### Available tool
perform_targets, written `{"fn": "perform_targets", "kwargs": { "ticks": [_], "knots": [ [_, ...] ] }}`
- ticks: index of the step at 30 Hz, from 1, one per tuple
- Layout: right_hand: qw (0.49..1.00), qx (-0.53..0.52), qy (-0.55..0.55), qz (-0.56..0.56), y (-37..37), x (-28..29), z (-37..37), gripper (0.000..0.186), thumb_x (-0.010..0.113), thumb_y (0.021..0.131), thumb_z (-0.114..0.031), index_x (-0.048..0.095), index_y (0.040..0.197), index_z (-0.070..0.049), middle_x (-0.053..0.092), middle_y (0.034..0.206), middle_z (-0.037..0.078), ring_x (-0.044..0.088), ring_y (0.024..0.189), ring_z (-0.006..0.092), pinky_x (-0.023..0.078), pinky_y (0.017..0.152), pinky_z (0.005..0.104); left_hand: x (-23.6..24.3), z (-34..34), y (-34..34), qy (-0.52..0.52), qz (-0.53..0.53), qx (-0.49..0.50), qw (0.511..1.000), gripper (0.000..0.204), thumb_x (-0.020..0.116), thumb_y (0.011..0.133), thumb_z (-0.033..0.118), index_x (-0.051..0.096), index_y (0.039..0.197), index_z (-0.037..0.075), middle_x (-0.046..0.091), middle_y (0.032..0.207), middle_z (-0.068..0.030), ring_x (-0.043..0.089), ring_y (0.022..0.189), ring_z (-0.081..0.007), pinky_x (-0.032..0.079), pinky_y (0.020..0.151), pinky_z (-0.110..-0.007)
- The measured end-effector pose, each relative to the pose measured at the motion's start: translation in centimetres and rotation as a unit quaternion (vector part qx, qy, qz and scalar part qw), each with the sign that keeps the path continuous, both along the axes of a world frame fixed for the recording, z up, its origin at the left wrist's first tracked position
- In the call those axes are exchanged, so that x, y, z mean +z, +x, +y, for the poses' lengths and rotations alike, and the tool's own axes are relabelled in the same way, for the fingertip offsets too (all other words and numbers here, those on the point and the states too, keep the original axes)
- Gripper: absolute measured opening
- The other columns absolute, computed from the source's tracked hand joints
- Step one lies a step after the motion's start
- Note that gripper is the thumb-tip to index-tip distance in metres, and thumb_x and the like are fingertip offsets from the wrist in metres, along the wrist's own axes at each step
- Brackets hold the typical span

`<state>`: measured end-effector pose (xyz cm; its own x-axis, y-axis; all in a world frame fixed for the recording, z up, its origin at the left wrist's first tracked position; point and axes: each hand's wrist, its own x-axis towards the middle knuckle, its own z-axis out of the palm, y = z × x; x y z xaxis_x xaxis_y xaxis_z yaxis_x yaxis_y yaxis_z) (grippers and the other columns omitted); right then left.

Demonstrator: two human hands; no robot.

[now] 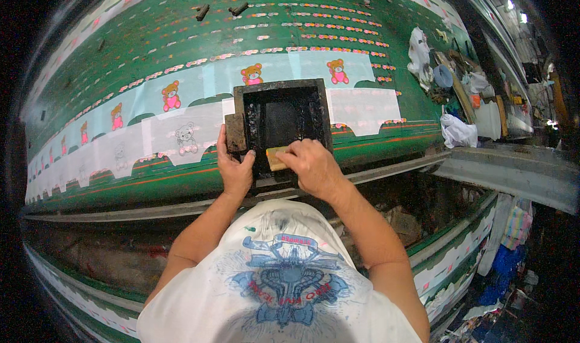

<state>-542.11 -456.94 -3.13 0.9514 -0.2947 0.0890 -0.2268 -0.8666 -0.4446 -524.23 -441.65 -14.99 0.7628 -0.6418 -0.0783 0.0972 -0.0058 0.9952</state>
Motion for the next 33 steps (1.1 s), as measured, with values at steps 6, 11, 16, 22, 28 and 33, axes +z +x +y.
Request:
{"fn": "perform_targets", "kwargs": {
  "ticks": [6, 11, 16, 22, 28, 33],
  "knots": [
    [0.999, -0.01, 0.037, 0.009, -2.4, 0.2, 2.3, 0.048, 0.079, 0.084, 0.004, 0.083, 0.132, -0.003, 0.077, 0.126, 0.016, 0.073, 0.114, 0.039, 0.06, 0.102, 0.0515, 1.6, -0.4, 0.5, 0.065, -0.105, 0.002, 0.992, 0.111, 0.077, 0.084, -0.008, 0.033, 0.185, -0.001, 0.053, 0.174, -0.0259, 0.054, 0.161, -0.0351, 0.041, 0.137, -0.044],
    [0.994, -0.037, 0.082, -0.066, -5.4, -0.8, 1.5, 0.047, 0.084, 0.083, 0.002, 0.082, 0.13, -0.002, 0.077, 0.128, 0.016, 0.073, 0.121, 0.0394, 0.06, 0.104, 0.0513, 4.0, -1.0, -1.1, 0.049, -0.129, 0.012, 0.99, 0.112, 0.073, 0.082, -0.009, 0.033, 0.186, 0.001, 0.056, 0.172, -0.022, 0.058, 0.156, -0.0326, 0.043, 0.135, -0.043],
    [0.989, -0.062, 0.091, -0.101, -10.3, -1.6, -1.5, 0.046, 0.088, 0.083, -0.001, 0.083, 0.129, -0.004, 0.078, 0.131, 0.015, 0.073, 0.124, 0.0394, 0.06, 0.107, 0.0514, 4.9, -4.2, -5.6, 0.012, -0.13, 0.008, 0.991, 0.11, 0.072, 0.082, -0.009, 0.034, 0.185, -0.001, 0.055, 0.173, -0.0218, 0.056, 0.159, -0.0317, 0.04, 0.137, -0.043],
    [0.985, -0.106, 0.088, -0.107, -18.5, -2.3, -7.1, 0.043, 0.081, 0.085, 0.003, 0.084, 0.128, -0.001, 0.078, 0.13, 0.018, 0.073, 0.125, 0.0419, 0.06, 0.11, 0.0526, 2.2, -11.4, -13.0, 0.012, -0.126, 0.008, 0.992, 0.108, 0.072, 0.081, -0.006, 0.038, 0.183, -0.003, 0.054, 0.176, -0.0243, 0.051, 0.164, -0.0337, 0.036, 0.14, -0.044],
    [0.99, -0.08, 0.065, -0.093, -24.0, -2.6, -12.0, 0.046, 0.076, 0.082, 0.009, 0.083, 0.127, 0.001, 0.078, 0.131, 0.019, 0.073, 0.127, 0.0433, 0.059, 0.112, 0.0536, 1.2, -16.2, -19.1, 0.009, -0.102, 0.014, 0.995, 0.11, 0.073, 0.081, -0.005, 0.036, 0.184, -0.004, 0.055, 0.174, -0.0256, 0.055, 0.161, -0.0349, 0.041, 0.137, -0.044],
    [0.997, 0.003, 0.027, -0.076, -24.7, -1.9, -14.3, 0.049, 0.079, 0.084, 0.005, 0.081, 0.133, 0.0, 0.077, 0.131, 0.02, 0.073, 0.126, 0.0419, 0.059, 0.108, 0.0519, 1.7, -17.4, -20.2, 0.027, -0.054, 0.003, 0.998, 0.112, 0.071, 0.081, -0.009, 0.032, 0.185, -0.003, 0.057, 0.17, -0.0242, 0.058, 0.156, -0.0321, 0.044, 0.135, -0.042]
  ]
}}
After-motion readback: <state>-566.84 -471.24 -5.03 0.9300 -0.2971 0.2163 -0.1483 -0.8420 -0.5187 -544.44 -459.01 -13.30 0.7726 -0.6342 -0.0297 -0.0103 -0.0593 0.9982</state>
